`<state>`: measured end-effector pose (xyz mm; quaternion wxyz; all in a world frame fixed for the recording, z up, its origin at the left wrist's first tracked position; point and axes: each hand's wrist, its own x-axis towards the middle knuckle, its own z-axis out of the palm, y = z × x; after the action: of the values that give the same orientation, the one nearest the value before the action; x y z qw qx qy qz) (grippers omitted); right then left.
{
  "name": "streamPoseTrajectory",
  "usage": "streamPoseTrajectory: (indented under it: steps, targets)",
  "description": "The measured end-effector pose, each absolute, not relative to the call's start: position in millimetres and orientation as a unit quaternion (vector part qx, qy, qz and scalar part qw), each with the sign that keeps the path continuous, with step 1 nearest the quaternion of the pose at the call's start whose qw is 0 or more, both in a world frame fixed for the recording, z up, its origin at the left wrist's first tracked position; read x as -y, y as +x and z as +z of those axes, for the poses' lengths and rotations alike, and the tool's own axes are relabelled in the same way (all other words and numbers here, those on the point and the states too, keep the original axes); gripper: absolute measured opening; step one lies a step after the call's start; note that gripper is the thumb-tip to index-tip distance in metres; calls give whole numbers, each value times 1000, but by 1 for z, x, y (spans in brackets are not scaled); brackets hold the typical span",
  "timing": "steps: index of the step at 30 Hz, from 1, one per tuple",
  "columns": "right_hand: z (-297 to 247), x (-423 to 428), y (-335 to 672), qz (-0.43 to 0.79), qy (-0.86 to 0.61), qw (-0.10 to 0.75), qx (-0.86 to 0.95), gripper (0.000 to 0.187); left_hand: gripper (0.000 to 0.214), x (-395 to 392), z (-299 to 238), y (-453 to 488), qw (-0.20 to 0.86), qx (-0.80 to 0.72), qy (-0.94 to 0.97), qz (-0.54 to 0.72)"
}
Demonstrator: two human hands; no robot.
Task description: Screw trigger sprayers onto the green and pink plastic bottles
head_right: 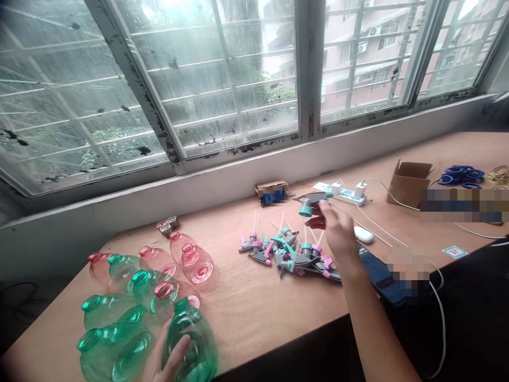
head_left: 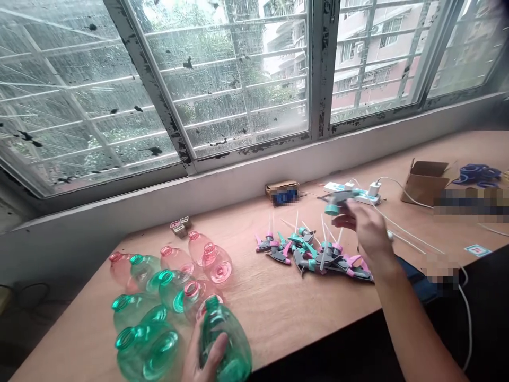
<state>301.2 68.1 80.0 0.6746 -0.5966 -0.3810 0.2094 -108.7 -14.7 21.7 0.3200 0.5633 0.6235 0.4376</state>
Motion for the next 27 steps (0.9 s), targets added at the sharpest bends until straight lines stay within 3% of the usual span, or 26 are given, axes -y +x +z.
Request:
streamPoseTrajectory:
  steps: [5, 8, 12, 15, 18, 20, 22, 27]
  targets:
    - [63, -127, 300, 190, -709, 497, 463, 23, 76, -1, 11, -108, 283, -645, 494, 509]
    - [54, -141, 290, 173, -741, 412, 501, 22, 90, -12, -2, -108, 241, -631, 483, 557]
    - [51, -132, 285, 122, -751, 370, 533, 21, 114, -23, -12, -109, 91, -551, 506, 658]
    - [54, -102, 272, 68, -731, 384, 561, 35, 132, -20, -5, -99, -60, -473, 525, 705]
    - [52, -60, 235, 24, -681, 421, 598, 45, 109, -11, 6, -79, -153, -444, 529, 707]
    - [41, -36, 200, 29, -584, 459, 669, 44, 65, -7, 5, -66, -81, -483, 566, 663]
    - [23, -21, 168, 63, -551, 401, 729, 45, 37, -9, -4, -59, 19, -520, 652, 552]
    - [-17, -18, 133, 143, -573, 217, 777, 53, 51, -24, -30, -53, 88, -583, 771, 243]
